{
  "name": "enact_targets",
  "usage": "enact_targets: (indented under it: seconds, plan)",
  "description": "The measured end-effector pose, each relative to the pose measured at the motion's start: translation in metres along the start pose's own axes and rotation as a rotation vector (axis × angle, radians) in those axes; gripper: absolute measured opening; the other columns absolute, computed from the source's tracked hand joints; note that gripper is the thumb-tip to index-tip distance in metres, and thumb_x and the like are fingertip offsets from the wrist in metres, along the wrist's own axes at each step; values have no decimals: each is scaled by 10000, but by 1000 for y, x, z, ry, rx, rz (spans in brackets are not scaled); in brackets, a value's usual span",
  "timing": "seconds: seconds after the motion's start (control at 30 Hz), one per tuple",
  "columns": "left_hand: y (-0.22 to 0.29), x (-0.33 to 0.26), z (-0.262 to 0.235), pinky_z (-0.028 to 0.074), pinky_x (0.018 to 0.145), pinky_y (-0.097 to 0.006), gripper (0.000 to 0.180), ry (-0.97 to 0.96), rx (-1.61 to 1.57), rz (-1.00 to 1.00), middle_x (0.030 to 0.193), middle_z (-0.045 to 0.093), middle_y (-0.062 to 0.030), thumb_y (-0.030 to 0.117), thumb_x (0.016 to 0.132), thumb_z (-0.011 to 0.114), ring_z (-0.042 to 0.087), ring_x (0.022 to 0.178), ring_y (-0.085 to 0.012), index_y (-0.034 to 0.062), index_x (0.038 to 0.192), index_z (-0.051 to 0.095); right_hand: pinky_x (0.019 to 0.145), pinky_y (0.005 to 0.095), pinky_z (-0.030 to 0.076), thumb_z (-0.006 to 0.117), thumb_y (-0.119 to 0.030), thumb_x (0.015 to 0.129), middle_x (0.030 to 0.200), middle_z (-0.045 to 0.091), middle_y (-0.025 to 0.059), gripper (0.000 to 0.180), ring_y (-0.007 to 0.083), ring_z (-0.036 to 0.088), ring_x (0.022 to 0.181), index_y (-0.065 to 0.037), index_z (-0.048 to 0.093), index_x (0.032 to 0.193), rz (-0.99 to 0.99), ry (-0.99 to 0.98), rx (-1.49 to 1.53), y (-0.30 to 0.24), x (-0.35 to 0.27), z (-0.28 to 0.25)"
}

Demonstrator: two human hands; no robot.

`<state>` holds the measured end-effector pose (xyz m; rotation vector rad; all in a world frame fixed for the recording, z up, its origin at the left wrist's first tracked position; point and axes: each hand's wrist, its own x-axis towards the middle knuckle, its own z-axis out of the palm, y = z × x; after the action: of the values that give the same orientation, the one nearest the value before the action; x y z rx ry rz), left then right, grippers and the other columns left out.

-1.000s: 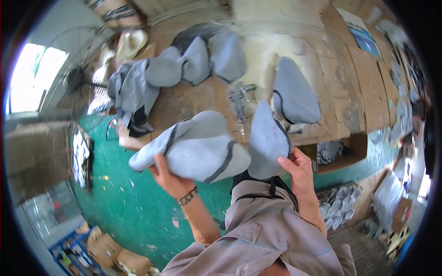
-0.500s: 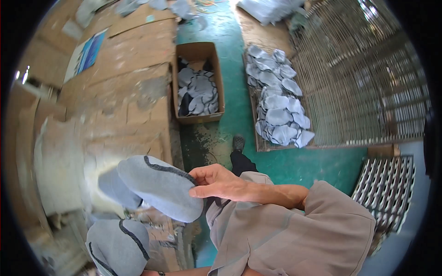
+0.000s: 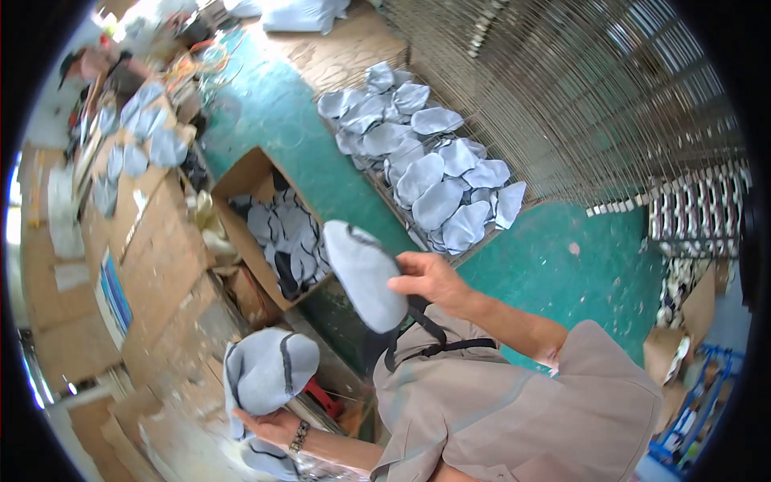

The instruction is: Sorting shoe upper components and applying adhesive using a specialized spray gun at a factory workstation.

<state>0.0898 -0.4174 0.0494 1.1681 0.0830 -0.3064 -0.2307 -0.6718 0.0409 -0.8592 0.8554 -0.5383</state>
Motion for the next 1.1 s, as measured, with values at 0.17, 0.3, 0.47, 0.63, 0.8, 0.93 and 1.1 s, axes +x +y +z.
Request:
enact_targets:
  seconds: [0.17,0.3,0.47,0.63,0.8,0.93,1.1]
  plan:
    - [-46,18,135,465,1081,-445,549,-190,-46,-224,1373,628,-145,395,995,642,597,1260,-300,-20,1351,583,848,261,480,737,-160,905,1024,689,23,288,85,607,930,18,673,1122,-159,295,131,-28,1,-102]
    - [-98,51,209,454,1082,-456,435,-337,-46,-304,1364,628,-129,289,1001,656,585,1260,-264,40,1348,578,813,271,480,751,-183,894,992,689,28,284,89,615,895,6,665,1089,-191,588,245,-45,6,-146]
    - [-167,57,310,535,965,-407,404,-326,223,-251,1303,650,-96,245,976,703,627,1183,-244,112,1325,549,737,264,462,775,-205,873,945,683,18,302,92,607,805,-17,648,1072,-170,816,342,-42,36,-180]
    - [-267,112,392,559,800,-330,390,-376,277,-301,1187,675,-68,198,963,726,657,1012,-165,48,1278,554,737,267,458,765,-210,870,949,679,18,308,97,605,813,-20,647,1081,-45,887,358,-54,121,-207]
    - [-394,183,499,500,652,-230,425,-433,487,-448,1018,662,-16,193,907,791,627,807,-95,59,1236,560,807,309,483,726,-242,889,1016,675,31,291,137,615,910,-28,657,1075,106,867,365,-68,273,-266]
    - [-462,204,595,517,633,-236,362,-534,554,-459,1008,674,-20,196,925,772,632,785,-100,61,1199,580,823,309,489,716,-247,901,1021,681,26,277,136,621,909,-38,661,1075,84,892,371,-107,388,-355]
    - [-530,241,648,484,969,-327,520,-595,551,-469,1322,622,-72,166,949,739,603,1134,-173,31,1392,503,864,320,505,711,-260,936,1078,689,27,261,140,644,945,-92,622,1115,-63,979,391,-107,512,-448]
